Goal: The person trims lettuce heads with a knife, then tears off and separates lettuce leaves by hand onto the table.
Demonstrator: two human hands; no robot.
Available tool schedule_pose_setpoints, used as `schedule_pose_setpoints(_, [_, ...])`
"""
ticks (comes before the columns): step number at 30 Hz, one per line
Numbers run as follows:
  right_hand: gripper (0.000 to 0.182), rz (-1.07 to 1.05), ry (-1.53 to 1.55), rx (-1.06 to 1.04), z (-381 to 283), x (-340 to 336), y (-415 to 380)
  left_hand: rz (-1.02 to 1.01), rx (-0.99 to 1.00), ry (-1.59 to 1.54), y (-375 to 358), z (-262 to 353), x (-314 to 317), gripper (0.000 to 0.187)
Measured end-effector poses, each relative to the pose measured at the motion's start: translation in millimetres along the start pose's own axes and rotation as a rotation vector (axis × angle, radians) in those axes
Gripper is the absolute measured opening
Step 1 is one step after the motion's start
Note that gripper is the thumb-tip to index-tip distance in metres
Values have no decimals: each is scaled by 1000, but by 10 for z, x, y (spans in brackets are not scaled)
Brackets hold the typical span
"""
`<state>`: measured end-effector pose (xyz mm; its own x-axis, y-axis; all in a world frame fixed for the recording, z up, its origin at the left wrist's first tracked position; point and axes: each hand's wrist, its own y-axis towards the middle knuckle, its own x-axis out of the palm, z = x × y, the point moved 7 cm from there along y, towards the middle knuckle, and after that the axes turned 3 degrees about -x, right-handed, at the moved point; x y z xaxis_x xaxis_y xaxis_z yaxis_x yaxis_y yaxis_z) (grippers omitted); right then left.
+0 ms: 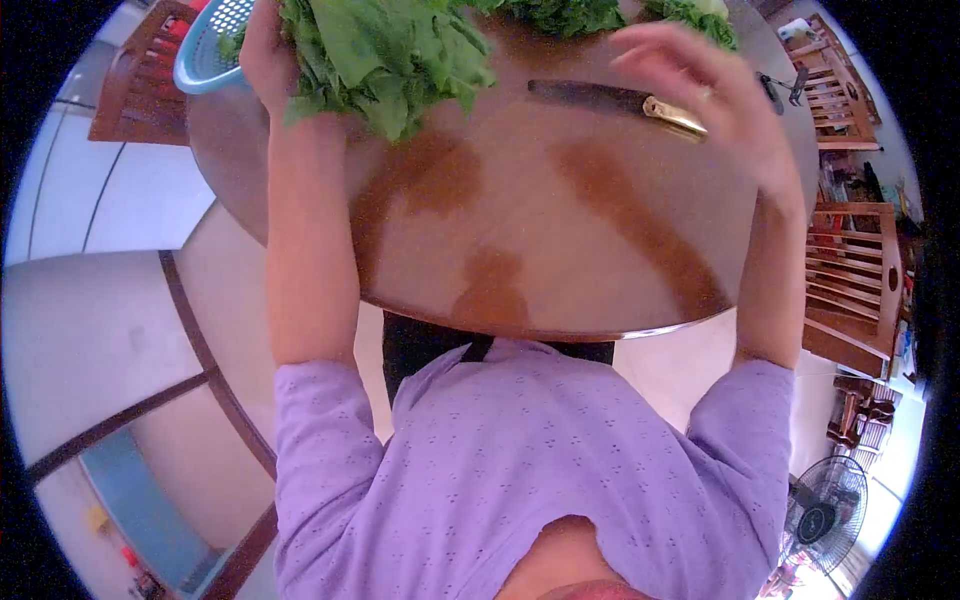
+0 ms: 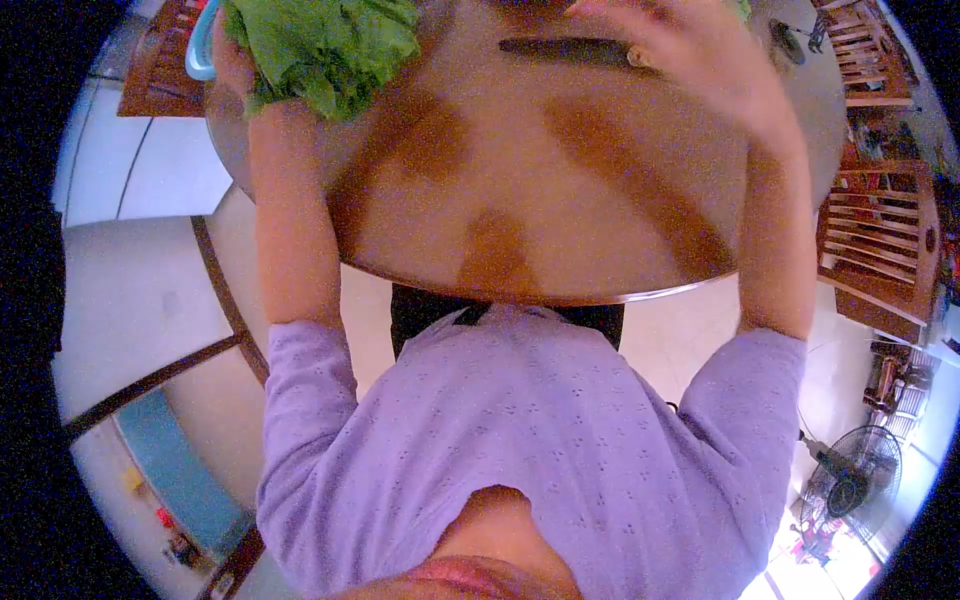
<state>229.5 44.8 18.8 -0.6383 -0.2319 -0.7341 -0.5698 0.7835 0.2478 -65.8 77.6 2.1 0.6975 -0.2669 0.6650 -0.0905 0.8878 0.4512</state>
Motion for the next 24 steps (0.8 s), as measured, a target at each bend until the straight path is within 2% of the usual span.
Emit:
schedule_pose_setpoints(3, [31, -159, -138, -264, -580, 640, -268, 18, 0, 8, 30, 39, -112, 46])
schedule_pose_setpoints(7, [39, -216, -200, -191, -672, 838, -558, -13, -69, -188, -9, -8, 3, 47])
schedule_pose_setpoints(11, [41, -152, -255, -154, -609, 947, -683, -18, -74, -134, 37, -13, -57, 48])
schedule_pose_setpoints(14, [52, -177, -330, -199, -617, 1029, -690, 19, -93, -158, -12, -29, -5, 49])
schedule_pose_setpoints(20, [56, -168, -506, -328, -625, 1126, -746, 4, -115, -153, -8, -51, 51, 49])
schedule_pose_setpoints(23, [53, -50, -498, -253, -611, 949, -673, 7, -119, -147, -6, -51, 51, 50])
schedule_pose_setpoints(24, [54, 28, -178, -101, -523, 827, -646, 26, -97, -115, 5, -41, 19, 50])
